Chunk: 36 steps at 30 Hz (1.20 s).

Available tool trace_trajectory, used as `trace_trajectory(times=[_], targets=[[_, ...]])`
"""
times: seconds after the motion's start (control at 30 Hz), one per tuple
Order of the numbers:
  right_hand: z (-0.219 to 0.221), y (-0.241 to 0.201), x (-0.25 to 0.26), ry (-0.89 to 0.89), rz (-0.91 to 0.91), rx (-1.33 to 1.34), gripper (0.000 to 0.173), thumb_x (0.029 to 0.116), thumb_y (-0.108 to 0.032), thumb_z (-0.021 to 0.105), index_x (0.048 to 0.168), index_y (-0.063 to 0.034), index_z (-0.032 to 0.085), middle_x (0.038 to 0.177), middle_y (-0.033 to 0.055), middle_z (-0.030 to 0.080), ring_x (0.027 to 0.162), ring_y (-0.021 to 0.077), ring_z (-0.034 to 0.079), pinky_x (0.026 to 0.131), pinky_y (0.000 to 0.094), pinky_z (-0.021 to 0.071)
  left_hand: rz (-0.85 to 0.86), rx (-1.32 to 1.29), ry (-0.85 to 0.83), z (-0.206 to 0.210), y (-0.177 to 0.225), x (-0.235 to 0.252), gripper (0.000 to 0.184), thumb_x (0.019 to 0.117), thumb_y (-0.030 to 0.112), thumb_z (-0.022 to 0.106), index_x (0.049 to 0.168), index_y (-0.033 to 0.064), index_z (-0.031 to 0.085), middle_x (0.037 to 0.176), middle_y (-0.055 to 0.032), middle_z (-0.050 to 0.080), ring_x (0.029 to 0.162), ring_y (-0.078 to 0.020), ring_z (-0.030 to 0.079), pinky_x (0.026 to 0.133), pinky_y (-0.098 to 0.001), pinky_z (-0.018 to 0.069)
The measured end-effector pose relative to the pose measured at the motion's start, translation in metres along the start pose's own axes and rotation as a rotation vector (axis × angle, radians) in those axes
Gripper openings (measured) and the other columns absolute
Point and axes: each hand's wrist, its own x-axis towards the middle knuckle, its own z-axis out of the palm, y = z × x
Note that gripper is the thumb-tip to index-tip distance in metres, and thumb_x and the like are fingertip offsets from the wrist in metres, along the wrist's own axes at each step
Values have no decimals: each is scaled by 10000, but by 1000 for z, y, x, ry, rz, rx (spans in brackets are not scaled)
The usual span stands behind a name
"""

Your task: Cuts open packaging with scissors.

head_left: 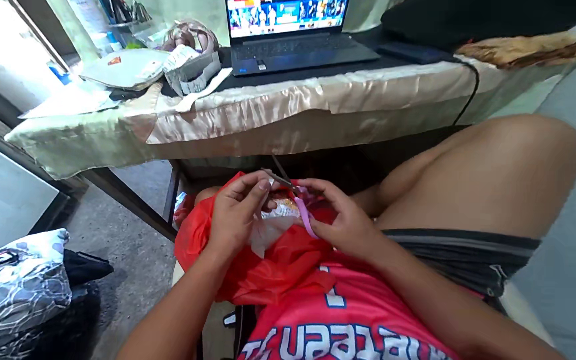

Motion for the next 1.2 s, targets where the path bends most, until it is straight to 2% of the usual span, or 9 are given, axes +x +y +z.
trace_trajectory(times=[0.1, 0.23, 0.43, 0.57, 0.63, 0.8, 1.0, 1.1, 1.2], targets=[[-15, 4, -5, -66, 53, -124, 588, 920, -376, 733, 1464, -261, 542, 1296, -8, 636, 1116, 118, 636, 904, 335, 578, 14, -19, 27, 2, 3, -3, 245, 1003, 59, 633, 1235, 5, 689, 1000, -125, 726, 762, -153, 677, 699, -294, 596], [-24, 6, -1, -119, 61, -140, 591, 926, -418, 718, 1463, -251, 535, 1317, -3, 620, 1148, 103, 620, 907, 307, 573, 46, -65, 13, 0, -1, 3, 136, 982, 70, 663, 1101, 44, 724, 948, -103, 713, 734, -138, 657, 691, -294, 584], [-26, 6, -1, -127, 76, -178, 594, 910, -417, 724, 1461, -278, 548, 1293, -22, 624, 1153, 94, 605, 922, 308, 557, -70, -95, 13, 0, -4, 2, 198, 1000, 62, 623, 1181, 31, 695, 953, -105, 696, 731, -129, 633, 699, -293, 570], [-25, 3, 0, -133, 79, -165, 567, 918, -428, 720, 1440, -252, 582, 1278, -14, 648, 1119, 84, 622, 939, 307, 548, -67, -66, -12, -2, -2, 0, 121, 995, 82, 642, 1057, 10, 716, 943, -120, 715, 715, -123, 643, 672, -278, 565], [-27, 3, 0, -136, 43, -167, 557, 923, -419, 724, 1431, -231, 592, 1261, -22, 661, 1136, 74, 621, 991, 320, 536, -57, -42, -71, -5, -1, 0, 128, 1017, 95, 612, 1058, 20, 706, 951, -116, 715, 704, -119, 640, 658, -267, 559], [-31, 6, -3, -121, 41, -152, 526, 926, -396, 727, 1413, -237, 609, 1257, -33, 668, 1128, 71, 626, 982, 305, 537, -101, -14, -142, -6, 0, 0, 170, 1048, 115, 567, 1114, 25, 695, 952, -118, 715, 630, -97, 601, 580, -230, 523], [-32, 8, -3, -146, 36, -169, 554, 914, -416, 722, 1432, -265, 594, 1269, -38, 659, 1117, 83, 629, 950, 322, 549, -94, 19, -136, -2, -4, -3, 110, 1003, 100, 636, 1003, 25, 716, 842, -58, 668, 609, -57, 523, 575, -211, 456], [-33, 6, -4, -177, 48, -178, 572, 910, -424, 726, 1442, -269, 584, 1277, -43, 658, 1151, 83, 615, 967, 336, 543, -97, 11, -93, -1, -3, -6, 157, 1008, 96, 629, 1079, 14, 742, 873, -88, 694, 599, -64, 524, 564, -213, 456], [-34, 4, -4, -194, 45, -198, 577, 911, -442, 719, 1446, -278, 580, 1287, -47, 652, 1177, 78, 599, 981, 333, 527, -114, 6, -80, 2, 0, -6, 175, 1026, 96, 597, 1105, 12, 730, 912, -104, 706, 627, -86, 580, 584, -225, 510]])
